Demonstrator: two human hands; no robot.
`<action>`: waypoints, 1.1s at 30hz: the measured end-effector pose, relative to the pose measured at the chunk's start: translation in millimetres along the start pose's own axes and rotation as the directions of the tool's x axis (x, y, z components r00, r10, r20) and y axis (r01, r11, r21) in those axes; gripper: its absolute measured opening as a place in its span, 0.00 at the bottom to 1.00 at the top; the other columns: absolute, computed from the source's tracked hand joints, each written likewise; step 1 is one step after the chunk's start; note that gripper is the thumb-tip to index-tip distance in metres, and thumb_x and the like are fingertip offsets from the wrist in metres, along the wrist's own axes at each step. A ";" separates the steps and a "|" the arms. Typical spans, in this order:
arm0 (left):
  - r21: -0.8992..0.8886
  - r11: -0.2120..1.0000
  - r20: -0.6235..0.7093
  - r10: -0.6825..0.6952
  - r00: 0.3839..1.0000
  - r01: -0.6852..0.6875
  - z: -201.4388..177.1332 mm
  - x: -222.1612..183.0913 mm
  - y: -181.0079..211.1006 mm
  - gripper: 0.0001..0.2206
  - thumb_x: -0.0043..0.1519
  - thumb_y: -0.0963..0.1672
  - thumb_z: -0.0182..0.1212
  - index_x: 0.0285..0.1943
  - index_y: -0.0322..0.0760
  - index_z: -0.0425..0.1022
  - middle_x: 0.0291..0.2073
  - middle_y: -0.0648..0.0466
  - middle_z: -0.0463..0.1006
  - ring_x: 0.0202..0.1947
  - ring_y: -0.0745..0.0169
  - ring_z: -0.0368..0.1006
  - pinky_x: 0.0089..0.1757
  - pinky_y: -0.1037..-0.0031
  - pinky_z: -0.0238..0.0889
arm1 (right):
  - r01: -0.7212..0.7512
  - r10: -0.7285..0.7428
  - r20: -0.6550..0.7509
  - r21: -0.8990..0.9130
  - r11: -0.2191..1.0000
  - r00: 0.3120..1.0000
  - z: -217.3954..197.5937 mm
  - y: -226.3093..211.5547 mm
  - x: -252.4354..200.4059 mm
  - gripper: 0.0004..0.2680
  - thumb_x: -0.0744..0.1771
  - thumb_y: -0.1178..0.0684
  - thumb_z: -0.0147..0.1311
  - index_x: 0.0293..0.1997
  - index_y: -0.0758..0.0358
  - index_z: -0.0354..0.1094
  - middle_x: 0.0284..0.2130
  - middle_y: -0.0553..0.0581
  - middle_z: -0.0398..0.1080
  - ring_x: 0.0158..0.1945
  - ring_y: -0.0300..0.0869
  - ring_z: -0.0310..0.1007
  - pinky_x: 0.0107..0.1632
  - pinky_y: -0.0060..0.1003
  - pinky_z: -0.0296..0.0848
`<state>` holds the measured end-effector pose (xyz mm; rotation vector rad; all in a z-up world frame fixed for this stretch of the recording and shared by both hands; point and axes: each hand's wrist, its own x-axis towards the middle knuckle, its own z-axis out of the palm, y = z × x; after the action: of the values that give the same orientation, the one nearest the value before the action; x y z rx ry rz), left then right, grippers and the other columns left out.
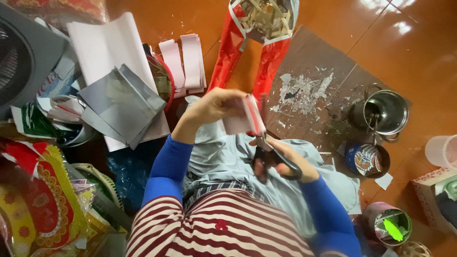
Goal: Applying red paper strips to a decorative frame using glue and a brush.
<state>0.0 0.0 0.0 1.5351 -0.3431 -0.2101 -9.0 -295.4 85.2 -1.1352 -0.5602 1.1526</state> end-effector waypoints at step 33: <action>-0.846 0.272 0.411 -0.212 0.887 0.458 187.2 35.2 -112.8 0.31 0.74 0.57 0.46 0.72 0.28 0.66 0.55 0.41 0.78 0.53 0.53 0.77 0.56 0.62 0.70 | -0.129 -0.762 -0.265 -0.963 0.235 0.591 -42.1 66.5 -67.4 0.19 0.60 0.64 0.63 0.57 0.62 0.68 0.33 0.58 0.71 0.34 0.49 0.73 0.37 0.41 0.72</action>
<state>-22.9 -191.3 -109.1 0.3532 0.0026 -0.7952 -26.2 -375.3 21.5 -2.1969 -0.8243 -0.3603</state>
